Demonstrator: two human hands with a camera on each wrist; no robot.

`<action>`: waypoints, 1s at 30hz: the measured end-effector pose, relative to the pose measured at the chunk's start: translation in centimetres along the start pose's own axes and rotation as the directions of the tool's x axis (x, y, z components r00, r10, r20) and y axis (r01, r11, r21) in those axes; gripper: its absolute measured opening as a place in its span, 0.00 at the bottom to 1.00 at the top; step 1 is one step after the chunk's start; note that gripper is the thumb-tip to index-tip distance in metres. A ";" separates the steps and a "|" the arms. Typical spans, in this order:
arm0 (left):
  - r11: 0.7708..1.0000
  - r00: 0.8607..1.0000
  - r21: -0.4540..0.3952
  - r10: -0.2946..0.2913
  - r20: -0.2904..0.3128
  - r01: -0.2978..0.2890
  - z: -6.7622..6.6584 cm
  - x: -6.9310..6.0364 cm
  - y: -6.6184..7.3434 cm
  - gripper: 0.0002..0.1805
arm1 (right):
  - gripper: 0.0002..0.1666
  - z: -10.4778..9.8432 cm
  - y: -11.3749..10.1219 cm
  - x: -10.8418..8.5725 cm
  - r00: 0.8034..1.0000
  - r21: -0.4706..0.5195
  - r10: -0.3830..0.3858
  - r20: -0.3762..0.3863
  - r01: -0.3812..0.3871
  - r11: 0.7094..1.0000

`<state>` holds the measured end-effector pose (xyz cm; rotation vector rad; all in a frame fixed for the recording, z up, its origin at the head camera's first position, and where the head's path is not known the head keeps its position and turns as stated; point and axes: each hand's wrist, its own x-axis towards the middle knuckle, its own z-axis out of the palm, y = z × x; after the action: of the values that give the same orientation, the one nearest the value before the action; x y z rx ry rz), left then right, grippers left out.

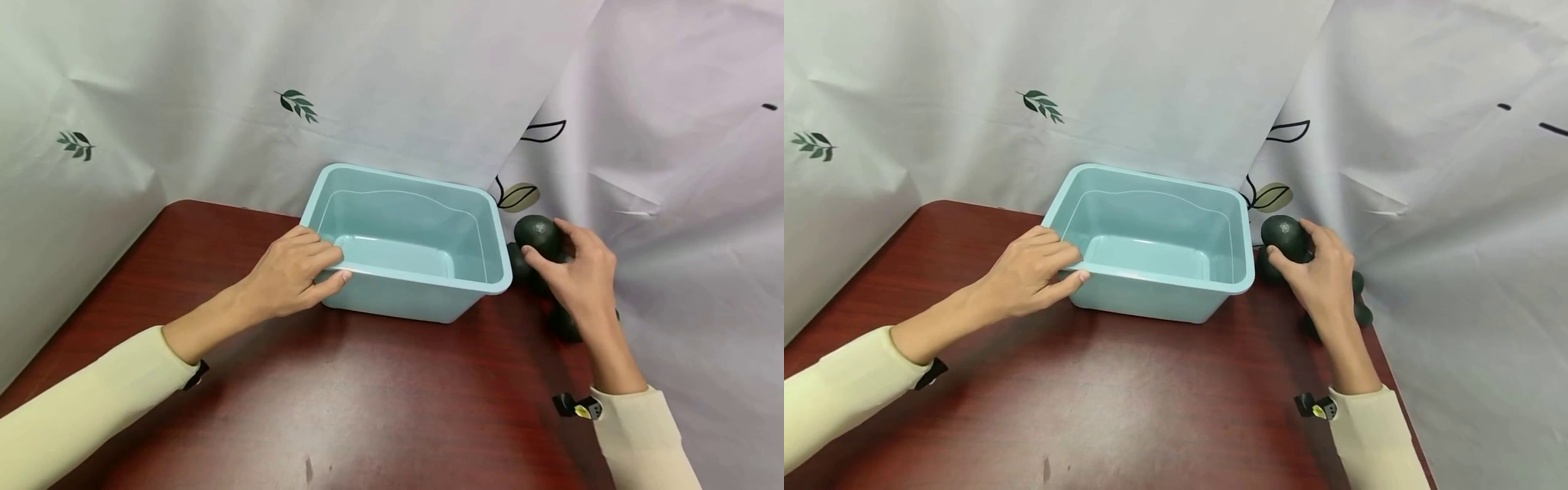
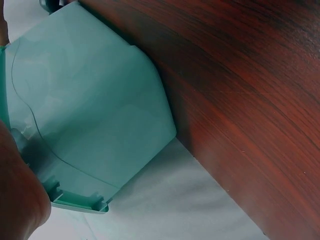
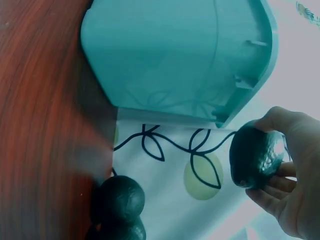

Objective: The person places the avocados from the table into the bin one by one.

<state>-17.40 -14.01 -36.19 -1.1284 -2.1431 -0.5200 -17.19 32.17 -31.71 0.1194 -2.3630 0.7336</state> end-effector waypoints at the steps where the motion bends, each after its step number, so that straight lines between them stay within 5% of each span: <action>1: 1.000 1.000 -0.001 0.000 0.000 0.000 0.0 0.0 0.0 0.28 | 0.38 0.0 -0.2 0.0 1.000 0.008 -0.004 -0.014 0.004 1.000; 17: 1.000 1.000 -0.006 0.001 -0.002 -0.001 0.1 0.2 -0.1 0.27 | 0.37 -0.1 -1.7 -0.1 0.988 0.105 -0.073 -0.135 0.087 0.991; 30: 1.000 1.000 -0.006 0.003 -0.006 -0.003 0.1 0.1 -0.1 0.28 | 0.36 -0.3 -3.4 -0.2 0.991 0.176 -0.096 -0.091 0.111 0.978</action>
<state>-17.54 -13.92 -36.14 -1.1316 -2.1354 -0.5279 -15.91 29.48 -30.03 0.2830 -2.1922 0.8841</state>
